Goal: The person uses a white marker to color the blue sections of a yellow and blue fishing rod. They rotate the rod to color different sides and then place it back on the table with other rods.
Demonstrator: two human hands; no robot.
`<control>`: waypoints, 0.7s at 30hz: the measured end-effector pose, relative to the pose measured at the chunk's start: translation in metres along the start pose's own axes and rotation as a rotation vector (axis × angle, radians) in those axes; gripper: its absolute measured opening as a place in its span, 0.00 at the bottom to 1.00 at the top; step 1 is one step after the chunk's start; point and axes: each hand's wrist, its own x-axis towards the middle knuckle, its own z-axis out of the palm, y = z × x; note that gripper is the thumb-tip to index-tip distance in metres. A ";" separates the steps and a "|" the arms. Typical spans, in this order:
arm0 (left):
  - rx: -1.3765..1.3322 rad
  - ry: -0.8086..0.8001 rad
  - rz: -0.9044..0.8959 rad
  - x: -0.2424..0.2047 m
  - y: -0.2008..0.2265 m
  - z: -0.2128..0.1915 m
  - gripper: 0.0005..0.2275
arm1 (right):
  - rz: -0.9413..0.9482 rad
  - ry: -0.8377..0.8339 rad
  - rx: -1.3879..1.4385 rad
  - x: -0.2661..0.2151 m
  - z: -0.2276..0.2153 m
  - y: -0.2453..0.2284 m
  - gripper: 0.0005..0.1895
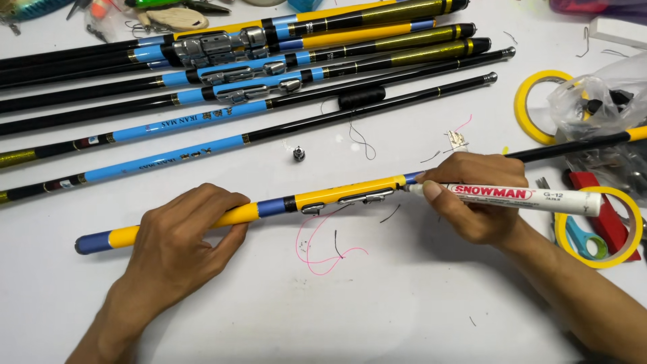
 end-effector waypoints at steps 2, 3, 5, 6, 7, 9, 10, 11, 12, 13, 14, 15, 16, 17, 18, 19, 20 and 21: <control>-0.001 0.004 -0.001 0.000 0.000 0.000 0.08 | 0.011 0.005 -0.010 0.000 0.001 0.000 0.11; -0.002 0.008 0.000 0.000 0.000 0.001 0.08 | 0.023 0.010 -0.020 0.000 0.001 -0.001 0.11; -0.006 0.004 -0.007 0.000 0.000 0.001 0.08 | 0.026 0.013 -0.012 -0.001 0.001 0.001 0.10; -0.010 -0.001 -0.014 -0.001 0.000 0.001 0.08 | 0.029 0.015 -0.004 -0.002 0.001 0.002 0.10; -0.009 0.000 -0.014 -0.001 -0.001 0.001 0.08 | 0.029 0.016 -0.004 -0.001 0.001 0.001 0.10; 0.005 0.001 -0.012 -0.001 0.000 0.001 0.08 | 0.017 -0.001 -0.010 0.000 0.000 -0.001 0.11; 0.005 0.001 -0.012 -0.001 0.000 0.001 0.08 | 0.017 -0.001 -0.009 -0.001 0.000 0.001 0.11; 0.001 0.000 -0.018 -0.001 0.000 0.001 0.08 | 0.026 0.007 -0.021 -0.002 0.000 0.002 0.11; -0.003 0.000 -0.024 0.000 0.000 0.001 0.08 | 0.035 0.015 -0.033 -0.003 0.000 0.003 0.10; -0.003 0.000 -0.023 0.000 -0.001 0.001 0.08 | 0.035 0.016 -0.034 -0.002 0.000 0.003 0.10; -0.005 -0.003 -0.019 -0.001 -0.001 0.002 0.08 | 0.016 0.016 -0.016 -0.001 0.000 0.002 0.10; -0.007 -0.006 -0.015 -0.001 -0.002 0.002 0.08 | -0.002 0.015 0.003 -0.001 0.000 0.002 0.11; -0.007 -0.006 -0.015 -0.001 -0.002 0.002 0.08 | -0.002 0.015 0.003 -0.001 0.000 0.002 0.11; -0.009 -0.004 -0.017 -0.001 -0.001 0.002 0.08 | 0.009 0.019 -0.001 -0.001 0.000 0.002 0.11; -0.011 -0.002 -0.020 -0.001 -0.001 0.002 0.08 | 0.019 0.022 -0.006 -0.002 0.000 0.002 0.11; -0.011 -0.003 -0.019 -0.001 -0.001 0.002 0.08 | 0.020 0.023 -0.006 -0.002 0.000 0.002 0.11; -0.012 -0.002 -0.024 -0.001 -0.001 0.002 0.08 | 0.025 0.018 -0.011 -0.003 0.000 0.003 0.11; -0.013 0.000 -0.029 -0.001 -0.001 0.002 0.07 | 0.029 0.013 -0.017 -0.003 -0.001 0.004 0.11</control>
